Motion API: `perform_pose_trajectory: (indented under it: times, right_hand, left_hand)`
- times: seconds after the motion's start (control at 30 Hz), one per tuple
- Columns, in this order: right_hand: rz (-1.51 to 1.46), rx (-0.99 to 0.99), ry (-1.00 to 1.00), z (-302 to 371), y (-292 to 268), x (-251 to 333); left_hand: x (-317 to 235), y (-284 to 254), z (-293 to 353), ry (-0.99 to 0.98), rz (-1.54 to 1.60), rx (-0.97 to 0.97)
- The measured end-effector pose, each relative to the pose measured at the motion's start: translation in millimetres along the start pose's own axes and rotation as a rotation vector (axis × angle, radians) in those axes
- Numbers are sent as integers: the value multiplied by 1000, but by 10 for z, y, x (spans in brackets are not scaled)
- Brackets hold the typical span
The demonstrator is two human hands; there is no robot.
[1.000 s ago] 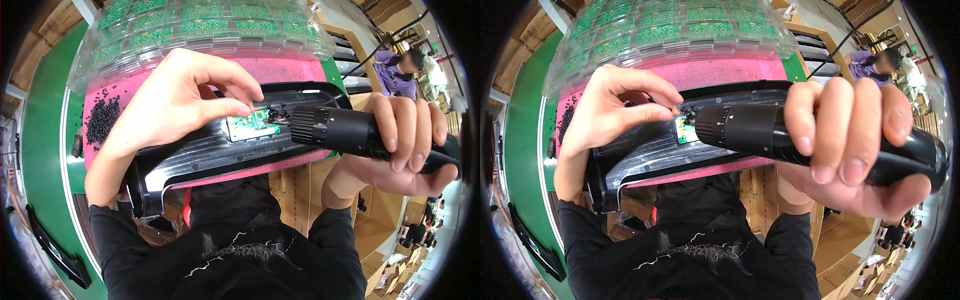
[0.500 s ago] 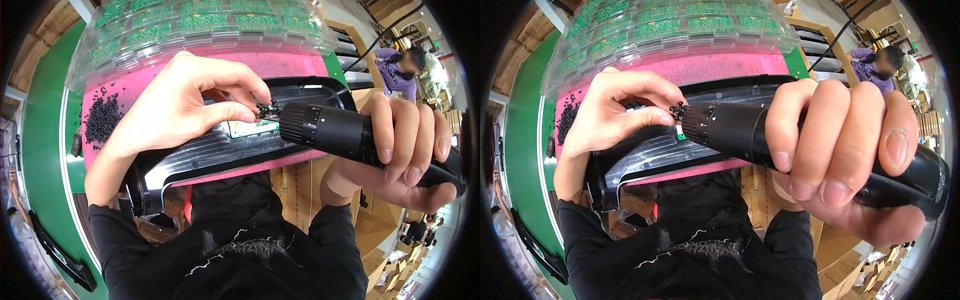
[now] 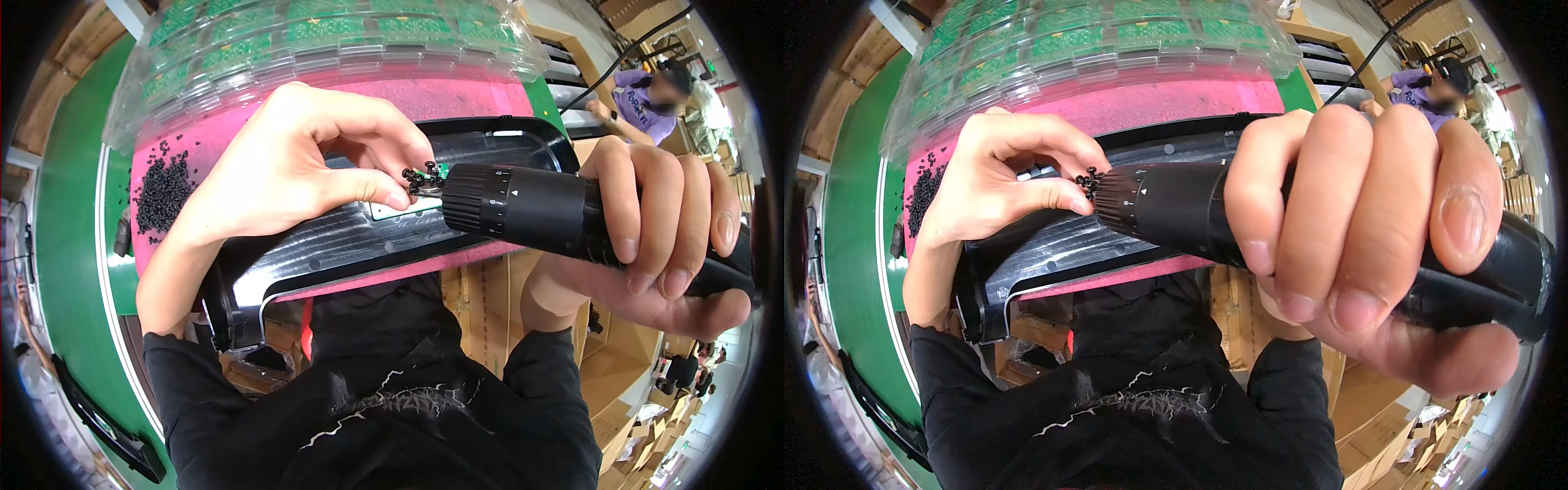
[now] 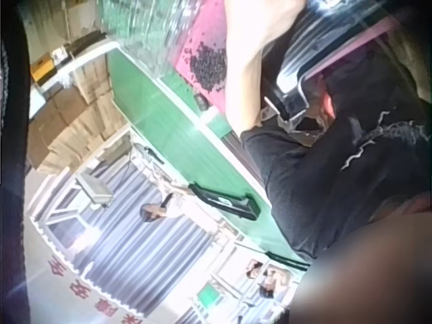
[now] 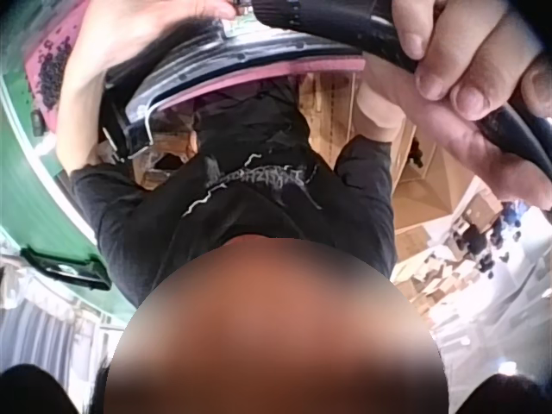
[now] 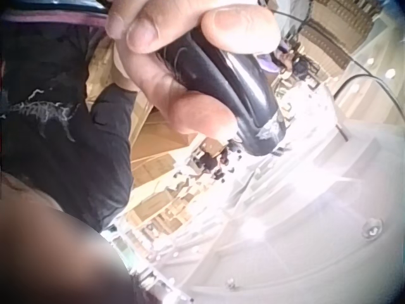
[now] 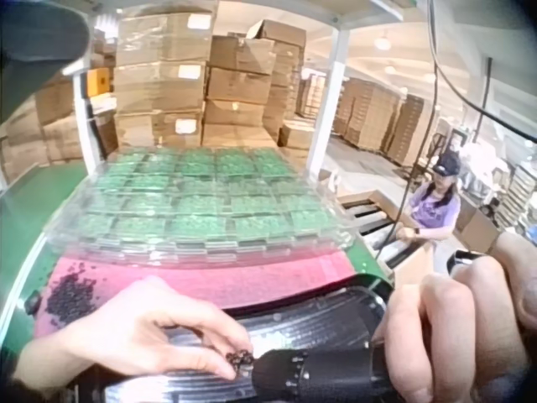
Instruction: Assembling circuit boards into plastic components using an electric screwdriver in a factory setting.
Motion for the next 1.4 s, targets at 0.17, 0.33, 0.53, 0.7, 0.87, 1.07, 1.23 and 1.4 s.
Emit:
perform_pose_trajectory:
  times: [0.17, 0.33, 0.53, 0.7, 0.87, 1.07, 1.23, 1.4]
  right_hand:
    - [34, -32, -115, 71, -55, -4]
    - [125, 118, 15, 49, -167, -40]
    - [304, 184, 116, 83, -422, -218]
    - [366, -37, 201, 210, -587, -394]
    - [384, -116, 263, 248, -725, -472]
    - [377, -129, 289, 253, -772, -533]
    - [417, -83, 315, 192, -716, -576]
    - [226, -252, 234, 350, -468, -778]
  left_hand:
    - [12, 52, 14, 9, -109, -13]
    - [-2, 91, 82, 117, -416, -150]
    - [100, 67, 51, 22, -559, 26]
    - [310, 152, 97, -12, -652, 295]
    - [359, 140, 120, -43, -683, 386]
    - [456, 148, 129, -116, -672, 415]
    - [428, 131, 158, -196, -689, 428]
    - [399, 125, 164, -197, -701, 434]
Point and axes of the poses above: each hand's wrist, its own z-axis away from the middle knuckle, its own y-axis out of the palm, x = y × z, the point moved 3 cm from there along -z, towards the middle knuckle, and after that the axes turned 4 degrees about -y, right-handed, at the moved point
